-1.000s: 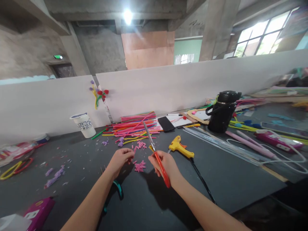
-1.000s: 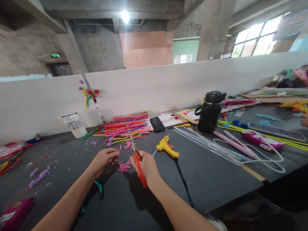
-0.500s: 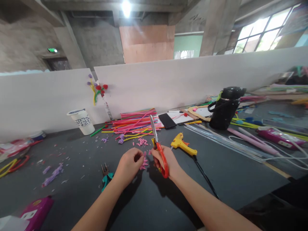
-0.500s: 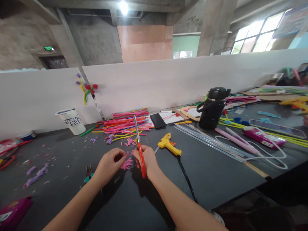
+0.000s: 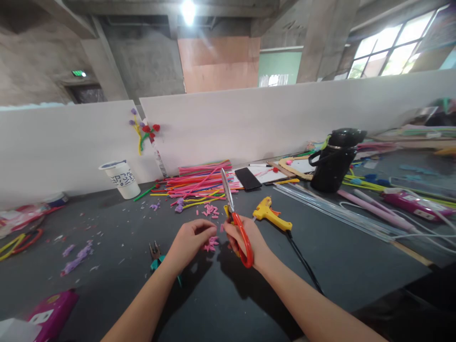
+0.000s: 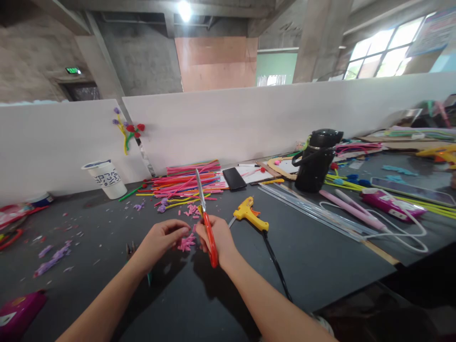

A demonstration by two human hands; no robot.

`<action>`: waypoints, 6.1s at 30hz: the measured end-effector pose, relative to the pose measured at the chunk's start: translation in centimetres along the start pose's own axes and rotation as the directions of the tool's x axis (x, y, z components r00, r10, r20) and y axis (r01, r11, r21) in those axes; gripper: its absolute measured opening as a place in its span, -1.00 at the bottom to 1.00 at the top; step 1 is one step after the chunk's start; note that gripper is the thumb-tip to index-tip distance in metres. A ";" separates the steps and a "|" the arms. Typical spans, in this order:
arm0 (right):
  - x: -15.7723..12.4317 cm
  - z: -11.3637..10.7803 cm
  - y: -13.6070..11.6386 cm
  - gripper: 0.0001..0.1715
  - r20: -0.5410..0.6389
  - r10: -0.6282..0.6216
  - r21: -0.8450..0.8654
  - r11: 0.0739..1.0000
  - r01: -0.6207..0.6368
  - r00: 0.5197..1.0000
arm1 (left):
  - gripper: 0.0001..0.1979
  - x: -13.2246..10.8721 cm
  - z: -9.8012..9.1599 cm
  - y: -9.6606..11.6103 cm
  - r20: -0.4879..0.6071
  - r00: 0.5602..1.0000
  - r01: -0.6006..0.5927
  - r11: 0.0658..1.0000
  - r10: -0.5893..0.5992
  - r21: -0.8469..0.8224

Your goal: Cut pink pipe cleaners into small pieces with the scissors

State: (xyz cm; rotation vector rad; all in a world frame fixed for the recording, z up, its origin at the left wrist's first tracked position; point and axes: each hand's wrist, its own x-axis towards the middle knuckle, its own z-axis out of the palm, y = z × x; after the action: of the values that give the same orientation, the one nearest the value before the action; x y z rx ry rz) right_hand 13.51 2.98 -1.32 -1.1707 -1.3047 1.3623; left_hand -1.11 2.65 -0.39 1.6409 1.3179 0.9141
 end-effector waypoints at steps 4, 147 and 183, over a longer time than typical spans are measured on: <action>-0.4 0.2 0.1 -0.95 0.000 -0.038 -0.137 0.990 0.038 0.999 | -0.84 -0.8 1.0 0.8 0.045 0.995 0.096 0.972 -0.088 -0.217; -4.0 -0.8 -0.3 -0.59 0.111 -0.373 -0.939 0.265 0.220 0.921 | -0.95 -2.0 -0.7 2.1 -0.300 0.953 -0.251 0.685 0.050 -0.683; -3.3 -0.5 -2.2 -0.84 0.073 -0.073 -0.115 0.990 0.081 0.995 | -0.86 -2.5 1.0 2.0 0.283 0.958 0.203 0.818 -0.051 -0.538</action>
State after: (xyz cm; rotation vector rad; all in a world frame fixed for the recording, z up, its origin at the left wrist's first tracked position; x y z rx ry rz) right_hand 14.55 -0.09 1.07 -1.1484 -1.4818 1.2942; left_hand 0.10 -0.17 0.90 1.1410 0.8533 0.8681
